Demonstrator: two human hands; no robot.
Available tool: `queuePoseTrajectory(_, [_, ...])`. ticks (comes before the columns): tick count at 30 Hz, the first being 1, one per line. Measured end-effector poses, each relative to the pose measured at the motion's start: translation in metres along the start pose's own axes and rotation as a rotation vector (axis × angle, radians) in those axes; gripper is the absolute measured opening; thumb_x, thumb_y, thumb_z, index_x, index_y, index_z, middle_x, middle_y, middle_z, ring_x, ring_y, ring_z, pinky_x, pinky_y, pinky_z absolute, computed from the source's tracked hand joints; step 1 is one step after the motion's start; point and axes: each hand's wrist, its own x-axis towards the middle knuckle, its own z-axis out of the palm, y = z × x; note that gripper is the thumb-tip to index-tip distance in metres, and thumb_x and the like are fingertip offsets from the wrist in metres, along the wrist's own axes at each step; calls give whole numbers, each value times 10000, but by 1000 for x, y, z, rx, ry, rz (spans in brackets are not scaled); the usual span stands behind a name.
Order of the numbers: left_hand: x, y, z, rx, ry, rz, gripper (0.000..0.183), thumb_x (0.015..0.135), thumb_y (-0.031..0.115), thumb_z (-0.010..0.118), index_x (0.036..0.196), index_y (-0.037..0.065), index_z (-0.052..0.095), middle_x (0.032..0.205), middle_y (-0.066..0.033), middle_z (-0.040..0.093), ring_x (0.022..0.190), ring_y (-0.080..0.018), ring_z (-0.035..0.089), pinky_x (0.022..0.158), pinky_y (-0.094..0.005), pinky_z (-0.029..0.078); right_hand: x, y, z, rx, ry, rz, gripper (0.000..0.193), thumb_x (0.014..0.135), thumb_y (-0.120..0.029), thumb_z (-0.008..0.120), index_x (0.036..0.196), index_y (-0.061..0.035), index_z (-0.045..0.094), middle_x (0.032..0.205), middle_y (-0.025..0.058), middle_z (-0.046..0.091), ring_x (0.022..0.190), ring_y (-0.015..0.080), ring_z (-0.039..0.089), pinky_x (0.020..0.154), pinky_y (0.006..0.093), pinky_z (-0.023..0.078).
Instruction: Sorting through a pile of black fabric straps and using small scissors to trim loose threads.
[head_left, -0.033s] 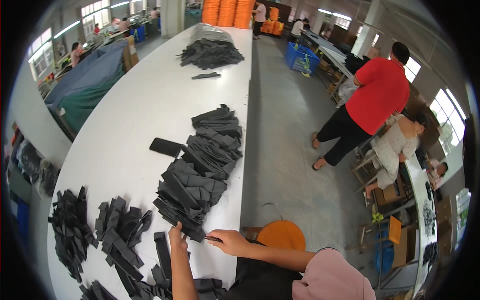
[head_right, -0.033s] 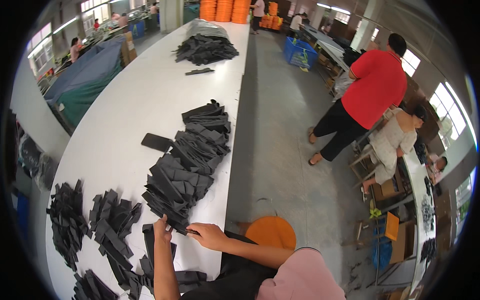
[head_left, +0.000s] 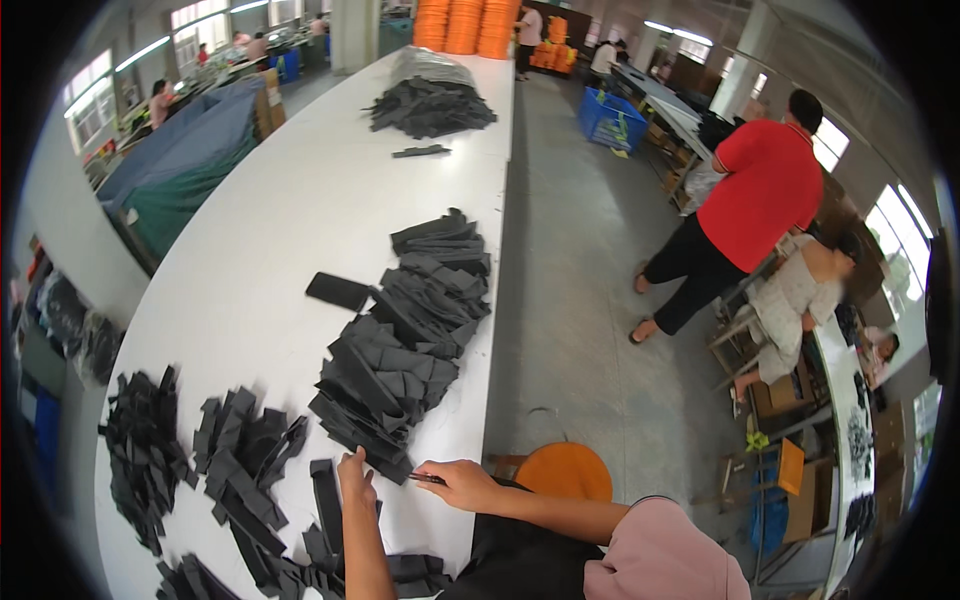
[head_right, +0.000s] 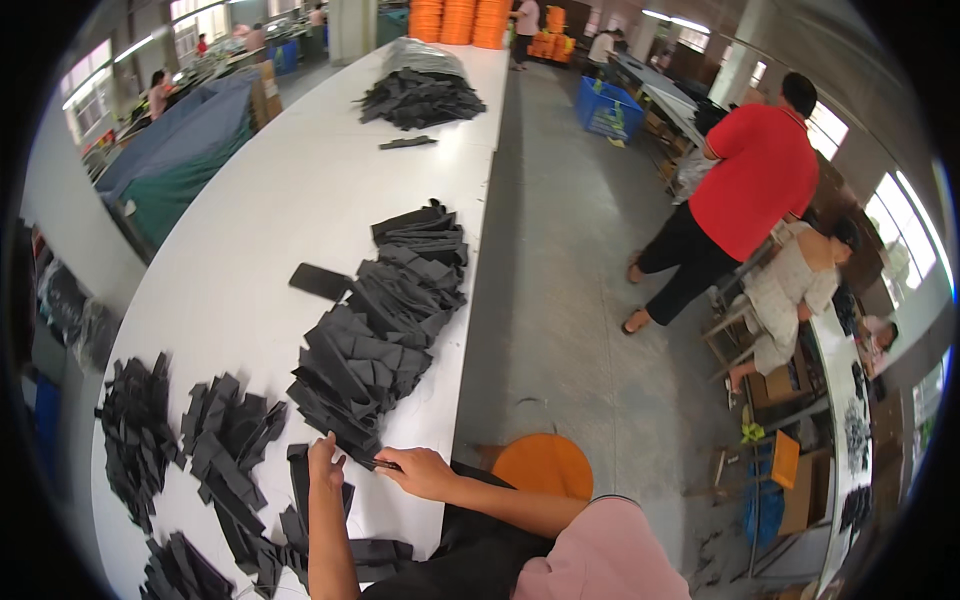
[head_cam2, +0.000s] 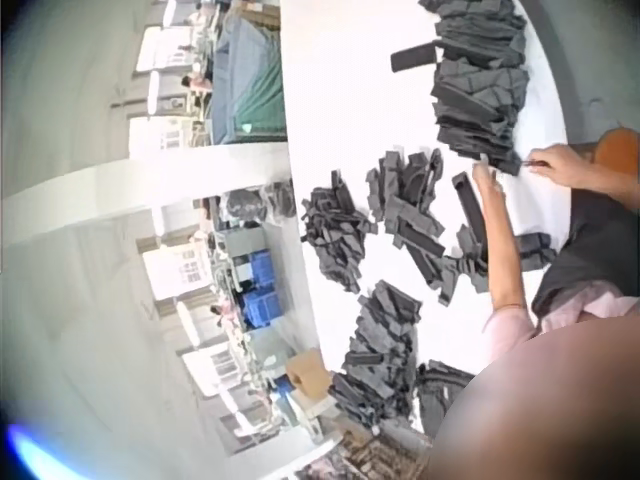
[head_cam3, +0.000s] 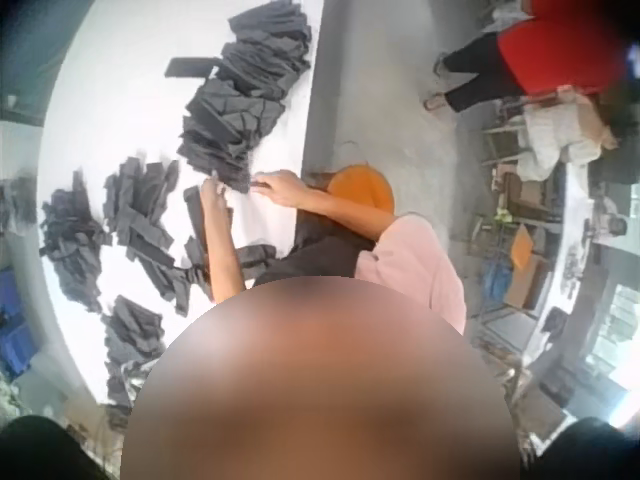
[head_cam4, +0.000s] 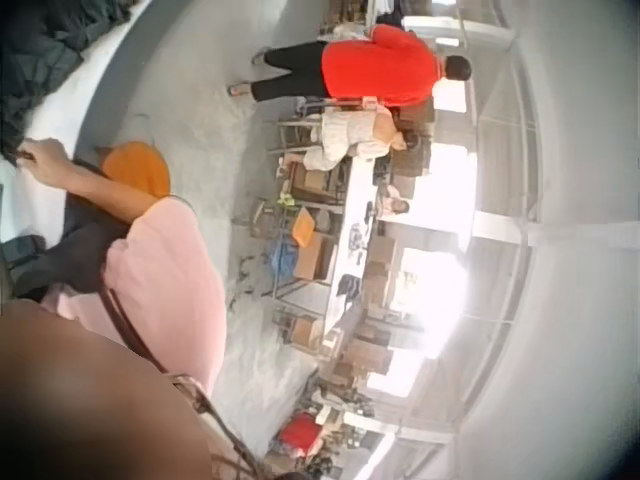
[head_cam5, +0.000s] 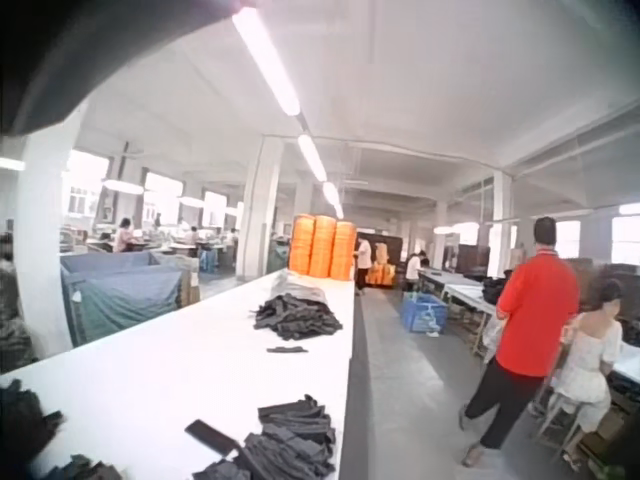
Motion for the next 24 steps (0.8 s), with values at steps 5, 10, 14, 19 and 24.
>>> queuePoseTrajectory(5, [-115, -3, -36, 29, 74, 426, 452, 850, 89, 554, 1283, 4, 456, 1271, -112, 502, 1162, -192, 473, 970, -299, 366, -11, 42, 40, 192, -198, 88, 314, 898, -365, 535, 971, -70, 617, 854, 134, 653, 786, 285, 642, 695, 355, 491])
queuePoseTrajectory(10, [-186, -73, -114, 626, 902, 701, 352, 790, 81, 585, 1134, 34, 528, 1159, -168, 510, 1071, -340, 482, 914, -399, 373, 5, 24, 77, 283, -586, 322, 270, 934, -253, 473, 945, -21, 610, 572, 23, 541, 448, 76, 482, 423, 240, 389])
queuePoseTrajectory(14, [-224, -155, -134, 739, 966, 336, 613, 731, 208, 689, 1263, 45, 433, 1284, -219, 393, 1170, -378, 404, 975, -426, 335, 15, 0, 128, 128, -716, -58, 173, 859, -162, 582, 937, -8, 603, 751, 79, 551, 529, 189, 568, 522, 299, 458])
queuePoseTrajectory(19, [-225, -162, -119, 498, 1069, 342, 826, 664, 272, 758, 1339, 62, 330, 1340, -231, 313, 1212, -398, 352, 992, -444, 323, 37, -13, 161, -256, -582, -382, 408, 737, -60, 670, 1117, -66, 520, 1031, 103, 509, 819, 327, 590, 698, 417, 477])
queuePoseTrajectory(24, [-208, -129, -110, 793, 991, 164, 869, 654, 232, 756, 1381, 140, 288, 1311, -201, 376, 1168, -375, 412, 930, -406, 377, 62, -10, 161, -620, -826, -307, 574, 629, -111, 751, 1141, -92, 494, 1052, 108, 503, 847, 360, 597, 728, 430, 488])
